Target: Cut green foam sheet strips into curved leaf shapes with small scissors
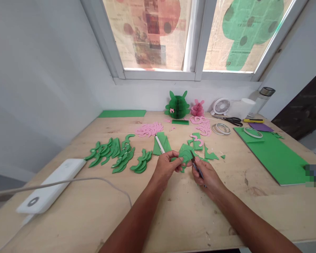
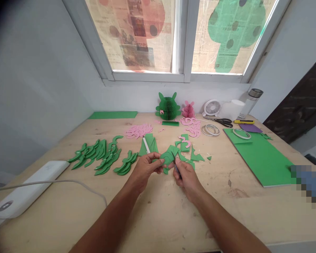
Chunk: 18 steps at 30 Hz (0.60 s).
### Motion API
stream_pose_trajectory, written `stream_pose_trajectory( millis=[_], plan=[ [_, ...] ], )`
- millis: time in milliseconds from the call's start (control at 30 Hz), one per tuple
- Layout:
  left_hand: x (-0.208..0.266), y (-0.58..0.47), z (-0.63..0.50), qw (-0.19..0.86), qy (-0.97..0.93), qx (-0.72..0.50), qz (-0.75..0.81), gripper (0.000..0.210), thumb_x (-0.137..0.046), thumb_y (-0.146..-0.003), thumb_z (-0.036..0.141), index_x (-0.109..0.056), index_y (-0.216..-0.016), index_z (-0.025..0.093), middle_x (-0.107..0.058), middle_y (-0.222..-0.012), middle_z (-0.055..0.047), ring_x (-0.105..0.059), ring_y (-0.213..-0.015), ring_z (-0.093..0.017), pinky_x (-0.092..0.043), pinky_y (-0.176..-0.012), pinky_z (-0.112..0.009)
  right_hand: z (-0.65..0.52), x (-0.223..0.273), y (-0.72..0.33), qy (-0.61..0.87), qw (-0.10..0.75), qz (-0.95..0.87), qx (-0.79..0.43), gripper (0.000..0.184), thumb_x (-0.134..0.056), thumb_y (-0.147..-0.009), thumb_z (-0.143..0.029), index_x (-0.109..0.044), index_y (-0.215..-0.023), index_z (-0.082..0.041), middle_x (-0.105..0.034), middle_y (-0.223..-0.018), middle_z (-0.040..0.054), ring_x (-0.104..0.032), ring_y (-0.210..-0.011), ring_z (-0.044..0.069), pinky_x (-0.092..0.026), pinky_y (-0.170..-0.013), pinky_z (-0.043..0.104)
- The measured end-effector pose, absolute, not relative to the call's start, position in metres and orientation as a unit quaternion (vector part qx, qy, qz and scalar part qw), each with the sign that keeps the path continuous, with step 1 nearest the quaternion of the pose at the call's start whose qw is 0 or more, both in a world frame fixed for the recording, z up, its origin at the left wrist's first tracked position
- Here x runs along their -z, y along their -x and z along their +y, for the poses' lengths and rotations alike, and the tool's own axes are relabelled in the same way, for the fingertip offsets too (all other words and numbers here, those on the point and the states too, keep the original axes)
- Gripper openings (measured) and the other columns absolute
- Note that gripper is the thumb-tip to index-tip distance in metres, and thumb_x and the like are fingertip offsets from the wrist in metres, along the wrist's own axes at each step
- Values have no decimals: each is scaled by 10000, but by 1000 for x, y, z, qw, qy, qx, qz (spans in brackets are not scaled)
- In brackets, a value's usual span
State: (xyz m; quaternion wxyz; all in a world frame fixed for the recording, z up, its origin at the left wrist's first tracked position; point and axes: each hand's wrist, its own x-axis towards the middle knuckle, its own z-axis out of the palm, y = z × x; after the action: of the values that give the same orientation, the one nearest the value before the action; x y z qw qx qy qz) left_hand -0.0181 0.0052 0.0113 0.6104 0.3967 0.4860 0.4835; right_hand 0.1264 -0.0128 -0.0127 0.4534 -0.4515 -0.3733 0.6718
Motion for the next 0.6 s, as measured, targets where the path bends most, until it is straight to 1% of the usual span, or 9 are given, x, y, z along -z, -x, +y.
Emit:
stream_pose_trajectory(
  millis=[200, 433, 600],
  plan=[
    [-11, 18, 6, 607, -396, -484, 491, 168, -676, -554, 232, -556, -627, 140, -596, -484, -2, -494, -408, -89, -387, -439, -210, -12, 14, -127, 455, 450, -377, -669, 413, -542, -759, -562, -566, -740, -149, -383, -460, -69, -195, -359, 43, -100, -347, 196],
    [-11, 18, 5, 608, -398, -481, 490, 160, -672, -563, 227, -558, -632, 137, -601, -494, -4, -498, -408, -88, -390, -444, -212, -13, 13, -127, 446, 456, -380, -669, 391, -514, -804, -523, -574, -745, -141, -377, -467, -70, -190, -362, 34, -88, -356, 194],
    [-11, 18, 5, 608, -395, -481, 493, 158, -664, -574, 223, -552, -643, 136, -607, -498, -8, -499, -418, -85, -390, -449, -206, -13, 14, -126, 449, 457, -378, -669, 390, -515, -803, -526, -569, -752, -142, -371, -466, -70, -191, -361, 35, -85, -357, 197]
  ],
)
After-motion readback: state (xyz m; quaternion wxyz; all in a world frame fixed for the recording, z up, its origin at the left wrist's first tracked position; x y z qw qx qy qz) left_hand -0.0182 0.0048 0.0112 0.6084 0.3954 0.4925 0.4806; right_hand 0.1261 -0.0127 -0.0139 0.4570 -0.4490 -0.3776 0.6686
